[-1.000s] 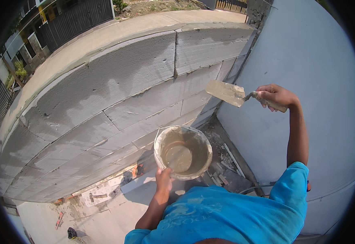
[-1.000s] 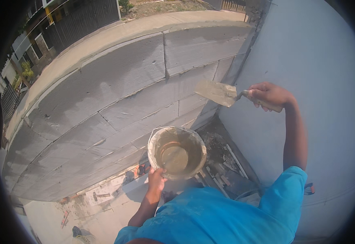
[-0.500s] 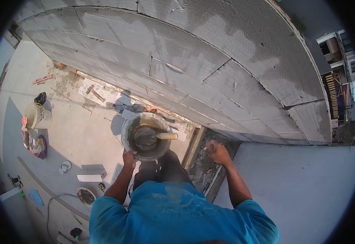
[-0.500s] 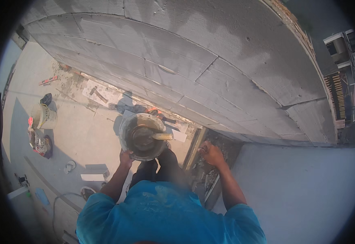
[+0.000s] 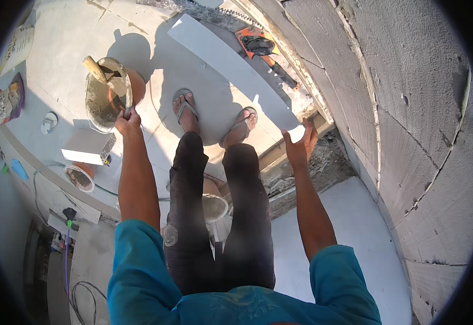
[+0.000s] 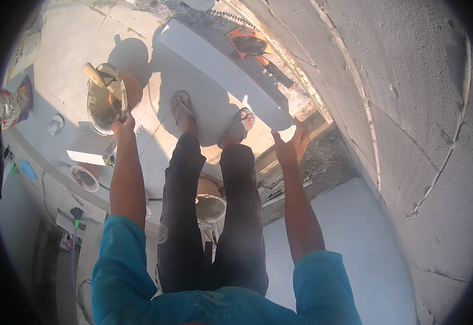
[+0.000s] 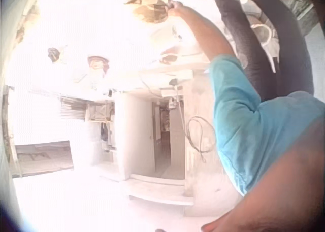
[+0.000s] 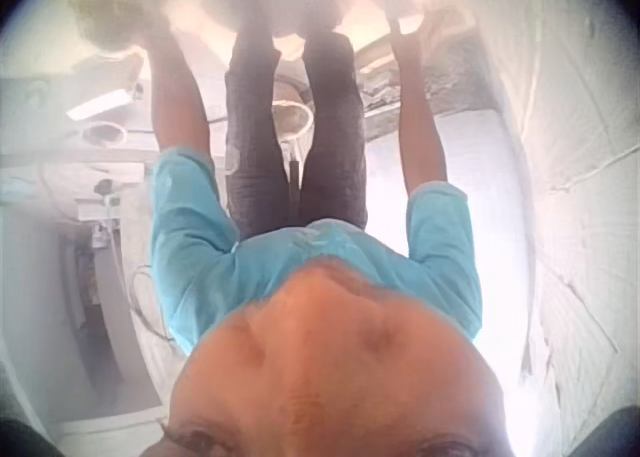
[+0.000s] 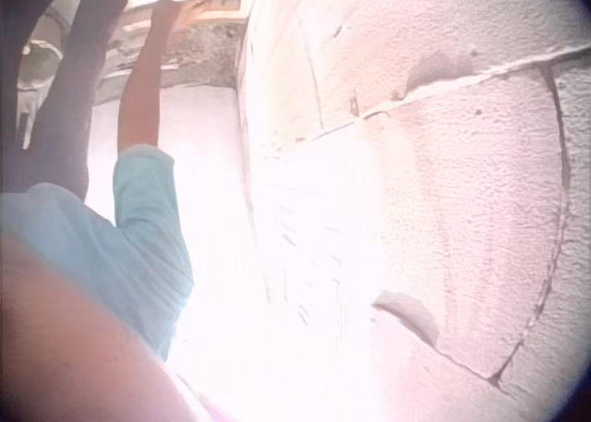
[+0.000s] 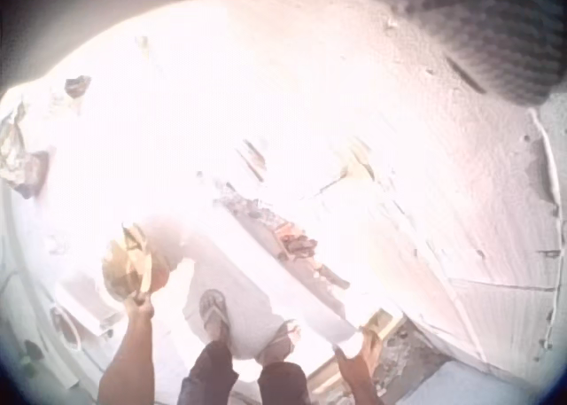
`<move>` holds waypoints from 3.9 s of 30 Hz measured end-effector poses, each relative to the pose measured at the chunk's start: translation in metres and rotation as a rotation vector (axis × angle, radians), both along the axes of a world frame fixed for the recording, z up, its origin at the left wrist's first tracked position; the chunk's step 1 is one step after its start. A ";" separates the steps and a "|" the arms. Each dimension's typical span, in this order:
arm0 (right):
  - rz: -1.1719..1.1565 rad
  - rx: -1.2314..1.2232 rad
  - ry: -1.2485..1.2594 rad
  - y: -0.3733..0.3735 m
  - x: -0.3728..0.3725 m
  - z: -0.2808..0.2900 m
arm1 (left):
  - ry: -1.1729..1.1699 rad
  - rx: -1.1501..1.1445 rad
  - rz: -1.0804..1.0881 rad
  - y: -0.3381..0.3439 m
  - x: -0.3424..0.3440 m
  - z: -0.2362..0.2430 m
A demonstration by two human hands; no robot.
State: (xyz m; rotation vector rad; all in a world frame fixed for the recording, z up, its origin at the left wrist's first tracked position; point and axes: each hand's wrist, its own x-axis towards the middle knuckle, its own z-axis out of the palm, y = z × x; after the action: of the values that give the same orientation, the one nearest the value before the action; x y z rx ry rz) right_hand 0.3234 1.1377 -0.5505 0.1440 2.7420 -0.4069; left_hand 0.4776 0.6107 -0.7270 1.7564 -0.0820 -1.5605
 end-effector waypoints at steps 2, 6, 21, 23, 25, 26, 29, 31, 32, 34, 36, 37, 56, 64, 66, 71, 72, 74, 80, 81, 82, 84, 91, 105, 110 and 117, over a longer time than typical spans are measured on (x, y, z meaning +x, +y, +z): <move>-0.433 0.030 0.128 0.029 0.017 -0.050 | 0.032 -0.107 0.031 -0.003 -0.024 -0.033; -1.601 -0.626 0.060 0.147 0.075 -0.126 | 0.216 -0.139 -0.026 -0.036 0.012 -0.106; -1.157 -2.349 -0.279 0.148 0.072 -0.252 | 0.059 -0.450 -1.104 0.037 -0.273 -0.088; -1.193 -2.442 -0.220 0.125 0.053 -0.235 | 0.105 -0.394 -1.150 0.053 -0.290 -0.083; -1.125 -2.497 -0.358 0.121 0.045 -0.231 | 0.125 -0.370 -1.185 0.070 -0.298 -0.063; -1.227 -2.669 -0.389 0.132 0.057 -0.239 | 0.133 -0.349 -1.198 0.079 -0.299 -0.050; -1.462 -2.115 -0.359 0.171 0.091 -0.233 | 0.120 -0.298 -1.260 0.094 -0.298 0.007; -1.435 -1.413 -0.292 0.192 0.104 -0.186 | -0.023 -0.263 -1.367 0.092 -0.289 0.064; -1.452 -1.387 -0.432 0.194 0.100 -0.150 | -0.217 -0.216 -1.511 0.084 -0.285 0.092; -1.124 -1.473 -0.532 0.197 0.111 -0.052 | -0.466 -0.121 -1.735 0.070 -0.267 0.158; -1.422 -1.246 -0.534 0.193 0.117 0.046 | -0.397 -0.015 -1.956 0.053 -0.232 0.223; -1.460 -1.297 -0.501 0.187 0.121 0.091 | -0.286 0.059 -2.074 0.038 -0.206 0.260; -0.650 -1.074 0.677 0.099 0.101 0.691 | 0.704 -0.600 -1.582 -0.013 -0.211 0.831; -0.690 -0.845 0.783 0.087 0.002 0.862 | 0.529 -0.962 -1.724 0.024 -0.322 1.034; -0.659 -0.912 0.833 0.078 -0.040 0.892 | 0.446 -1.123 -1.764 0.019 -0.347 1.065; -0.395 -0.963 0.835 0.077 -0.131 0.937 | 0.347 -1.385 -1.914 -0.039 -0.469 1.123; -0.402 -0.939 0.835 0.092 -0.146 0.938 | 0.375 -1.417 -1.927 -0.032 -0.491 1.127; -0.343 -0.968 0.770 0.117 -0.166 0.950 | 0.447 -1.494 -1.929 -0.022 -0.527 1.144; -0.222 -0.882 0.904 0.150 -0.231 0.964 | 0.570 -1.662 -1.843 0.003 -0.610 1.147; -0.227 -0.881 0.960 0.153 -0.234 0.963 | 0.573 -1.702 -1.800 0.008 -0.622 1.145; -0.221 -0.888 1.012 0.147 -0.239 0.962 | 0.568 -1.797 -1.713 0.004 -0.641 1.144; -0.261 -0.892 1.084 0.128 -0.243 0.952 | 0.572 -1.943 -1.565 -0.006 -0.667 1.142; -0.266 -1.050 1.245 0.094 -0.231 0.928 | 0.789 -1.952 -1.394 0.017 -0.628 1.118; -0.342 -1.036 1.427 0.059 -0.235 0.893 | 0.828 -2.063 -1.208 -0.014 -0.626 1.087; -0.335 -0.995 1.425 0.096 -0.241 0.885 | 0.523 -2.234 -1.397 -0.039 -0.607 1.106; -0.265 -0.936 1.504 0.108 -0.245 0.876 | -0.162 -2.755 -0.548 -0.037 -0.514 1.168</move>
State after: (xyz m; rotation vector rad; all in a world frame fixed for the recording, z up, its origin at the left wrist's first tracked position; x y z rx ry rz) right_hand 0.0789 1.2461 0.3251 -0.1210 3.2762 -2.6768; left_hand -0.0366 0.5738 0.4407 -0.5326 -1.7350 -0.2398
